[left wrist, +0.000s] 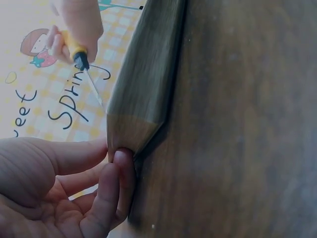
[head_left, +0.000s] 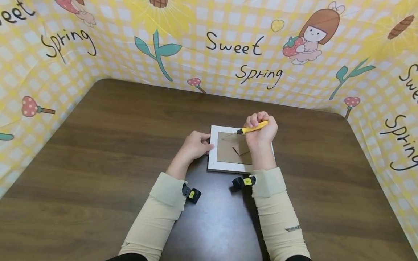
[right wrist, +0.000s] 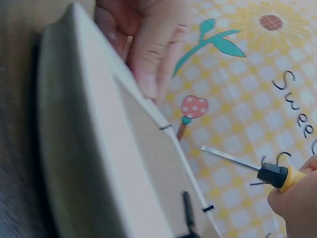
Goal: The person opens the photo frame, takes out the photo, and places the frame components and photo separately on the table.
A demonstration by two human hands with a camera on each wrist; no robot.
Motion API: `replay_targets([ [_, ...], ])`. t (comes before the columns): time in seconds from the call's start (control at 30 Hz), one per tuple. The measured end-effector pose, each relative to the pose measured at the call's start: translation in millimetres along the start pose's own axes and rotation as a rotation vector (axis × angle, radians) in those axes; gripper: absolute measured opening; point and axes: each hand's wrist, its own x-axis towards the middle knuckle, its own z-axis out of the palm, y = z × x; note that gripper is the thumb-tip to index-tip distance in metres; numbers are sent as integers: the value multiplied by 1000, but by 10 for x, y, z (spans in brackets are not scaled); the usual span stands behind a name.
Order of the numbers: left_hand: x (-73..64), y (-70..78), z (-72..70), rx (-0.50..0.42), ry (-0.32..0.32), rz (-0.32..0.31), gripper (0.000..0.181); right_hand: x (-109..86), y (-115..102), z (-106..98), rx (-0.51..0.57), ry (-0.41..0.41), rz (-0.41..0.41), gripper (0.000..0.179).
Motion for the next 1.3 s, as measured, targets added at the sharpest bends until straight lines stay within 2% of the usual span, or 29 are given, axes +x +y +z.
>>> replay_targets([
  [0.13, 11, 2, -14, 10, 6, 0, 50, 8, -119, -9, 49, 15, 31, 37],
  [0.33, 3, 5, -13, 17, 7, -13, 50, 30, -361, -30, 104, -20, 81, 36],
  [0.4, 3, 0, -9, 20, 7, -14, 50, 35, -465, -36, 100, -35, 76, 30],
  [0.53, 8, -13, -1, 24, 7, -15, 50, 29, -686, -62, 157, -64, 34, 4],
  [0.63, 10, -23, 0, 23, 7, -21, 50, 22, -856, -81, 203, -90, -4, 13],
  [0.7, 8, -23, -2, 20, 7, -24, 50, 15, -976, -98, 187, -108, -37, 15],
  [0.83, 4, -12, -12, 17, 0, -13, 50, -9, -1219, -159, 115, -95, -125, 17],
  [1.0, 3, 5, -14, 14, 5, -14, 51, 20, -1473, -333, 5, 17, -217, 21],
  [1.13, 10, -10, 10, 14, 1, -20, 51, 85, -1665, -518, -222, 125, -244, 23],
  [1.3, 9, -31, -2, 6, 2, -8, 51, 201, -1872, -700, -541, 200, -161, 14],
])
